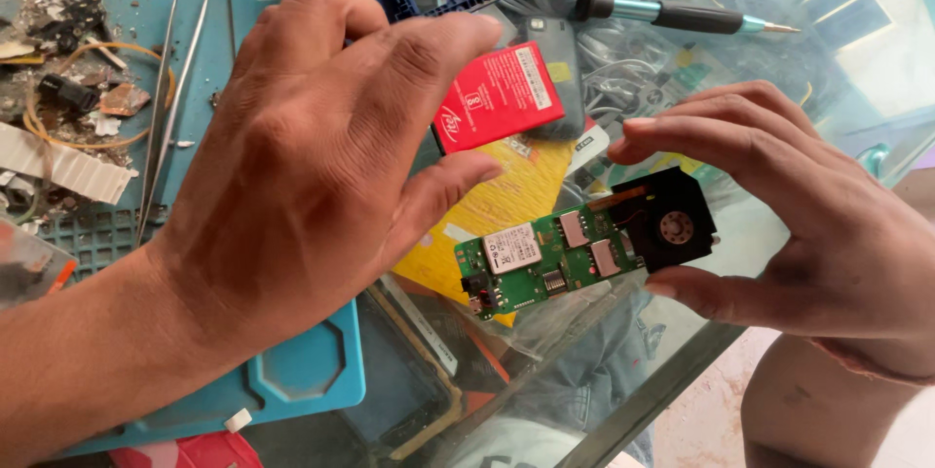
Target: The person handles a red battery and then uses tweezers to manipulate small components on a green circuit board. The person repeatedly adjusts and repositions tiny parts on the board using the tweezers while holding the board steady with the other hand.
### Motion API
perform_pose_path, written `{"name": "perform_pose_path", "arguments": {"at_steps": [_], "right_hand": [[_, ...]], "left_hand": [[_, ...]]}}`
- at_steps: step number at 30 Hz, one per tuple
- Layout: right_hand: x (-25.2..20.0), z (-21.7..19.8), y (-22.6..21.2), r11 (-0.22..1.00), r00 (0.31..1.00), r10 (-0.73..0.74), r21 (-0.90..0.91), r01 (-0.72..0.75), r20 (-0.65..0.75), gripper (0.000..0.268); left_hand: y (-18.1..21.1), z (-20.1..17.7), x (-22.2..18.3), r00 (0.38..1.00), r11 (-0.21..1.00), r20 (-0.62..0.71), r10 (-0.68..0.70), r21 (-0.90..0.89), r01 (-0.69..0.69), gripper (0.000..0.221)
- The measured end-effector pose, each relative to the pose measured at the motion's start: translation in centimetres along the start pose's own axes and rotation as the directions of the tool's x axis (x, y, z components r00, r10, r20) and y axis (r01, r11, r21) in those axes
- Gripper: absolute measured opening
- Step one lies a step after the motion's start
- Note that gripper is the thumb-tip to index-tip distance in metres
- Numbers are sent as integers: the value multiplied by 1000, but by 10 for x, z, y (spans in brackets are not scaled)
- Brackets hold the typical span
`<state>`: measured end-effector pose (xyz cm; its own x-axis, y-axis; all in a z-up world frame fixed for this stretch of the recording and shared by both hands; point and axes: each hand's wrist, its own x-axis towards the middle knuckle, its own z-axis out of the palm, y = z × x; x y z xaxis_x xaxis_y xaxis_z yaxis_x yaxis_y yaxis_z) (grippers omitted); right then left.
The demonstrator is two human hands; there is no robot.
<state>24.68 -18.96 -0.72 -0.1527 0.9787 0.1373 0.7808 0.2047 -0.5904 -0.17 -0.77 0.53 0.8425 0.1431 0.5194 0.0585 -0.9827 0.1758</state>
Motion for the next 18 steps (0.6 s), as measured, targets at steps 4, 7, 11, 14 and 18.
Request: {"name": "perform_pose_path", "arguments": {"at_steps": [4,7,11,14,18], "right_hand": [[3,4,6,997,997,-64,-35,62,-44,88],[4,5,8,994,995,-85,-66,81,-59,84],[0,12,4,993,991,-53,-114,38,-126,76],[2,12,8,985,988,-90,-159,70,-122,74],[4,12,7,966,990,-125,-234,108,-62,81]], "left_hand": [[3,-11,-1,992,990,10,130,58,-130,36],[6,-28,0,981,974,155,120,171,-146,21],[4,-62,-2,919,800,370,-135,588,-118,12],[-7,-69,-5,921,726,316,-229,686,-55,10],[-20,-71,-14,902,740,313,-298,673,11,6]]}}
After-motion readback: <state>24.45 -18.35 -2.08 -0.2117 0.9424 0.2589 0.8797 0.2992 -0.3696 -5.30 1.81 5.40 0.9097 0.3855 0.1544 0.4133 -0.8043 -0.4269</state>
